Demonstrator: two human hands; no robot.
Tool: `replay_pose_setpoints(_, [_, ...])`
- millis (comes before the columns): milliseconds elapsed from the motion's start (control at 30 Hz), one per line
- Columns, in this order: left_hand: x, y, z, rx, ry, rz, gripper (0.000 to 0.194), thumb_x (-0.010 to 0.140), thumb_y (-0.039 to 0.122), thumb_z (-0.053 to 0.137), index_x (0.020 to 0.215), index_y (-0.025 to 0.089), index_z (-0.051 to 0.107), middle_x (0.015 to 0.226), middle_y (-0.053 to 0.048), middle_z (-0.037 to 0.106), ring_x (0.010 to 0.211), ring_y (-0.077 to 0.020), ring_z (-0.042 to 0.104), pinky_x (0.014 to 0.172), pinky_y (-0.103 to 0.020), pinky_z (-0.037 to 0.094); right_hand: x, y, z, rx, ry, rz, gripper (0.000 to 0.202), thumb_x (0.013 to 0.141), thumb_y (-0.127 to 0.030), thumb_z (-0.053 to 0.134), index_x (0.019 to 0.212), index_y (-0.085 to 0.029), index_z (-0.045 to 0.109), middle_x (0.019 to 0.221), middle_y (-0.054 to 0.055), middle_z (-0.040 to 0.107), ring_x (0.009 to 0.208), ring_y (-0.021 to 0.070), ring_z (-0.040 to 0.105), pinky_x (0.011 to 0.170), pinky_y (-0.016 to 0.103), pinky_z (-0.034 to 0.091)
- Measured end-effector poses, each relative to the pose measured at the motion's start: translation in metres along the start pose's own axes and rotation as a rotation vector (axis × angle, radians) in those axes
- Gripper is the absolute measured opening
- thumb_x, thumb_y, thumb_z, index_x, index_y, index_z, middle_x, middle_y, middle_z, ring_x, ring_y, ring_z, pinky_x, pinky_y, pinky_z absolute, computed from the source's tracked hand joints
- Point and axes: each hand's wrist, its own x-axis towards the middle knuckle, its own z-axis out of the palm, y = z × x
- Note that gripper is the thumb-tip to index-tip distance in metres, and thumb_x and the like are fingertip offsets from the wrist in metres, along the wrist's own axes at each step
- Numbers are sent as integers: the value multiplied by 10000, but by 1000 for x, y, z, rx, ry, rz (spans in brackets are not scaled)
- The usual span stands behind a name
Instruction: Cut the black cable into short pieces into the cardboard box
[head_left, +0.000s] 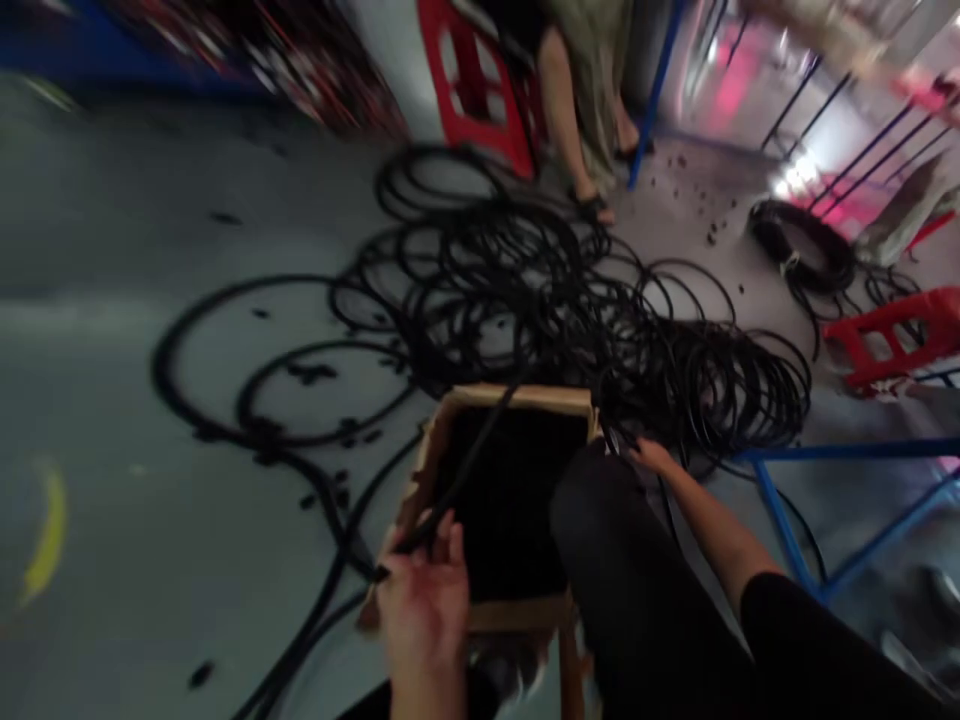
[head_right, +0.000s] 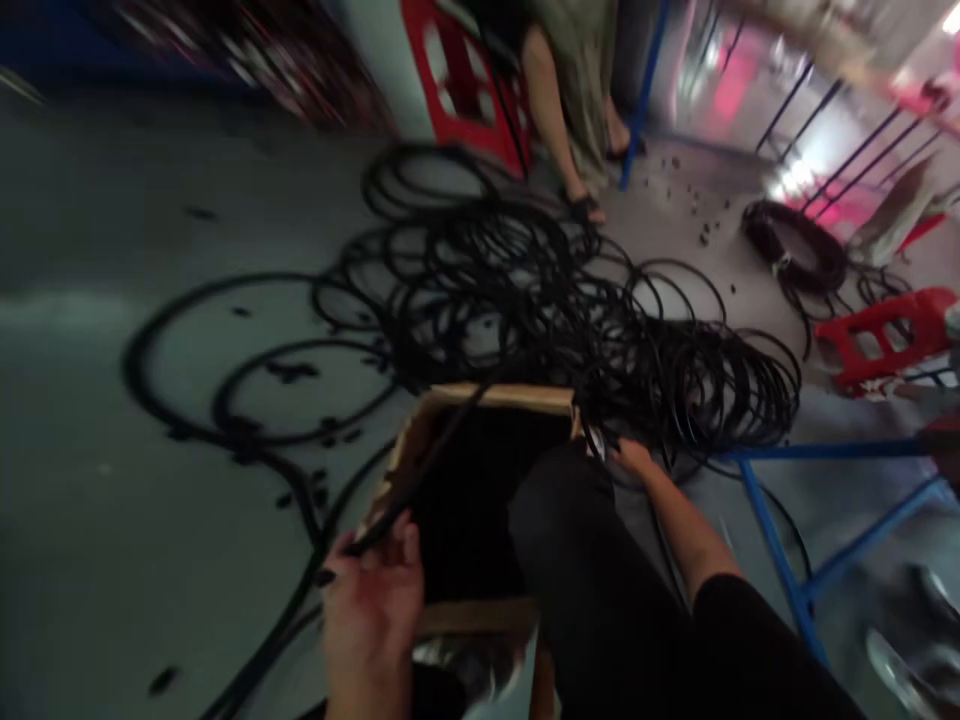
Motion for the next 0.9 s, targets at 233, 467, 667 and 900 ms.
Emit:
replay_pose_setpoints(233, [19,-40,26,-74,-97,-25,507,900,642,1079,1178,302,827,1280,-30,897,1167,-268,863,1374,-585,542,5,4,4,51,86,-104,450,1179,-462,830,1530,-188,767,1549,143,768,1367,310,791,1162,543,708])
replay_pose_setpoints(467, [14,-53,34,-79,-139,-33,388,1048,556,977,1239,267,800,1300,-67,884,1146,-250,879,1301,-550,601,7,33,12,47,71,-116,469,1173,-471,835,1538,-186,762,1557,142,761,1375,320,786,1163,550,707])
replay_pose_setpoints(667, [1,-54,43,-111,-141,-81,223,1144,442,874,1235,251,807,1278,-70,901,1108,-223,896,1322,-553,606,3,45,22,74,70,-126,474,1170,-470,839,1543,-187,761,1561,141,759,1378,323,785,1161,548,707])
replay_pose_setpoints(900, [5,-60,39,-110,-175,-68,299,1099,483,935,1243,251,812,1298,-72,898,1114,-224,894,1302,-535,612,-7,43,22,138,91,-122,468,1171,-477,837,1527,-182,767,1538,134,768,1353,322,792,1143,536,715])
